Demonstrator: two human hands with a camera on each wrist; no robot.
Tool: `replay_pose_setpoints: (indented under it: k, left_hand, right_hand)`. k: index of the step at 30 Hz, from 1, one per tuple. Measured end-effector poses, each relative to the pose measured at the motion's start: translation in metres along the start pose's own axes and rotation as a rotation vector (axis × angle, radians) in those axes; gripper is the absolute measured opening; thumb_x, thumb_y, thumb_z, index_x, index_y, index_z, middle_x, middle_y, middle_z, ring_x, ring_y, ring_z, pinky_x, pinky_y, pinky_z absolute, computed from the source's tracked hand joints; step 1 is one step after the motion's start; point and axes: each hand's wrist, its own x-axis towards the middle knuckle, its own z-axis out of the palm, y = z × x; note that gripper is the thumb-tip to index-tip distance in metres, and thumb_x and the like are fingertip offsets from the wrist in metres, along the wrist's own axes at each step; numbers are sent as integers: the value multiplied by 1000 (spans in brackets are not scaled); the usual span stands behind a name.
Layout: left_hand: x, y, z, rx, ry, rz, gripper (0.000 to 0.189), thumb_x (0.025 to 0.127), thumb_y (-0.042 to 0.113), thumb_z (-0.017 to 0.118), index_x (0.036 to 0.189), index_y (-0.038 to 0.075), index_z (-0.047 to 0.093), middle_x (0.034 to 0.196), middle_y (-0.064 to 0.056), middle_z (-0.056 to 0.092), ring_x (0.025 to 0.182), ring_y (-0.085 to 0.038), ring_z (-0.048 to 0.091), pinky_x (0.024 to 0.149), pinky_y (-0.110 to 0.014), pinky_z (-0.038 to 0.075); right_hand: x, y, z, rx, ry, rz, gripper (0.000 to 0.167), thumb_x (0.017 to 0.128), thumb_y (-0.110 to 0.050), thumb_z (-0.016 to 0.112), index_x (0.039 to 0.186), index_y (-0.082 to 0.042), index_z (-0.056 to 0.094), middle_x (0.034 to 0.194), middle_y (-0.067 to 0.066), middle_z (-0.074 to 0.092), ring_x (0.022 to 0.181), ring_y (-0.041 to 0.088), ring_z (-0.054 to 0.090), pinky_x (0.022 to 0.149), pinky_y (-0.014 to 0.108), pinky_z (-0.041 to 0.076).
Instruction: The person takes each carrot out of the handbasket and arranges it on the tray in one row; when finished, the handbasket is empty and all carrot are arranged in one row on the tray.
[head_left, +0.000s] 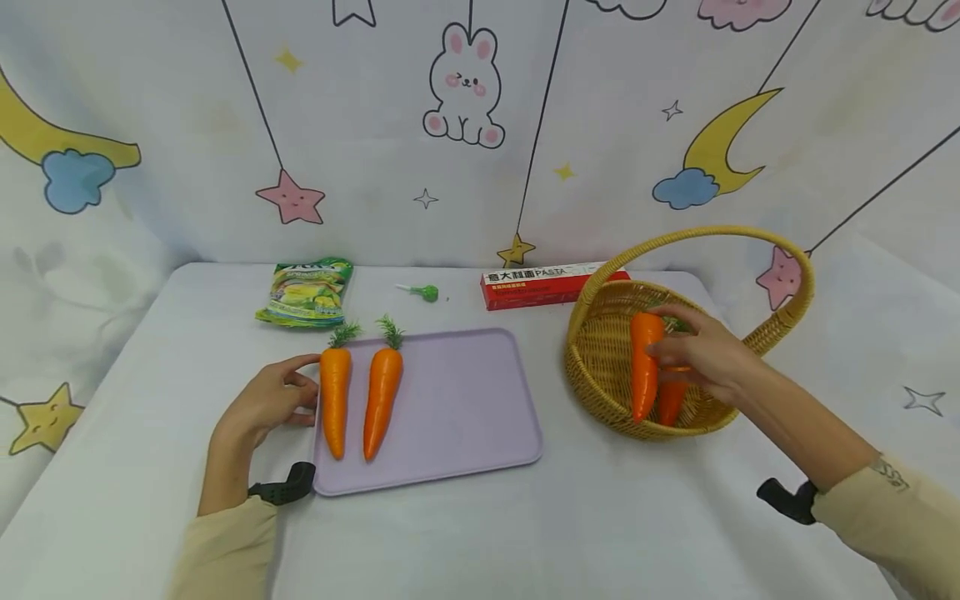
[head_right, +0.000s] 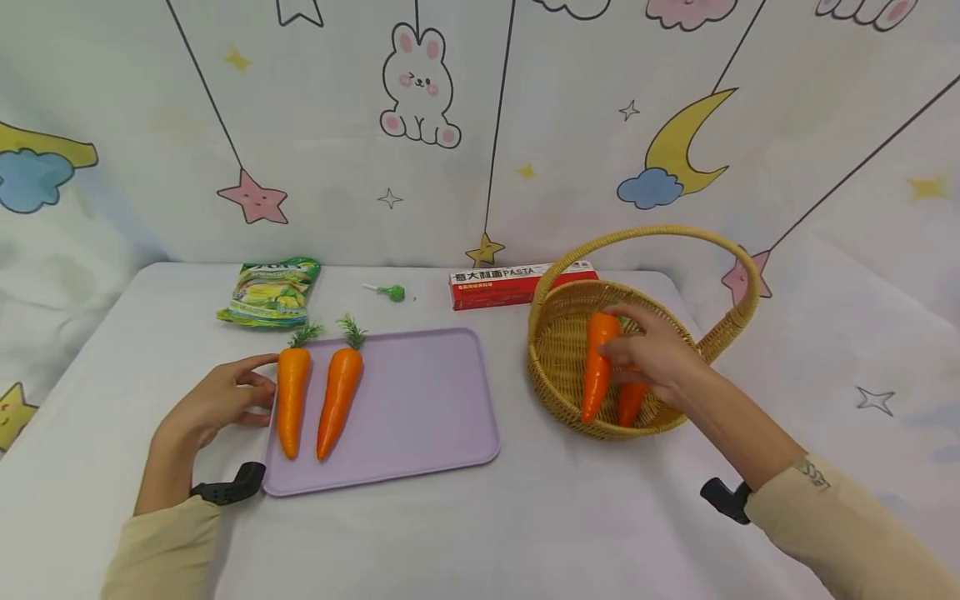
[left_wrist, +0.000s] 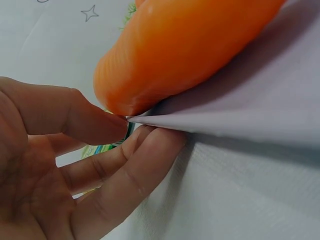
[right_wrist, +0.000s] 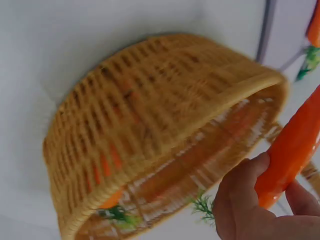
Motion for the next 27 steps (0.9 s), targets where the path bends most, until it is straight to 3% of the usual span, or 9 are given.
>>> replay_pose_setpoints:
  k: [6,12,21,27]
  left_hand:
    - [0,4,0,18,8,2,62,101,-2,52,158,-1,28,122,-29,51,98,-31,60,75,-36,64]
    - [-2,3,2,11,16,-3,62,100,-4,51,158,-2,29,122,-29,51,99,-31,60,74,-36,64]
    - [-3,1,3,21,45,-22,61,101,-2,53,158,1,32,120,-26,53,99,-31,60,74,-34,63]
    - [-1,5,5,-2,61,-25,57,102,-2,46,158,3,35,122,-26,53,101,-32,60,75,-34,63]
  right_hand:
    - [-30,-5,16,62,-51,-39,57,100,-5,59,151,-18,37,139,21,41,105,24,60,88,40,61]
    - [-49,-11,43,42,-63,-60,57,99,-8,62,151,-15,39,138,26,43,108,31,60,88,43,61]
    - [-51,-12,100,57,-90,-77,64,95,-3,64,153,-9,37,142,29,41,110,35,61,88,43,61]
    - [-36,-17,138,34,-117,-94,62,94,-1,65,151,-10,43,144,26,44,121,43,55,88,47,61]
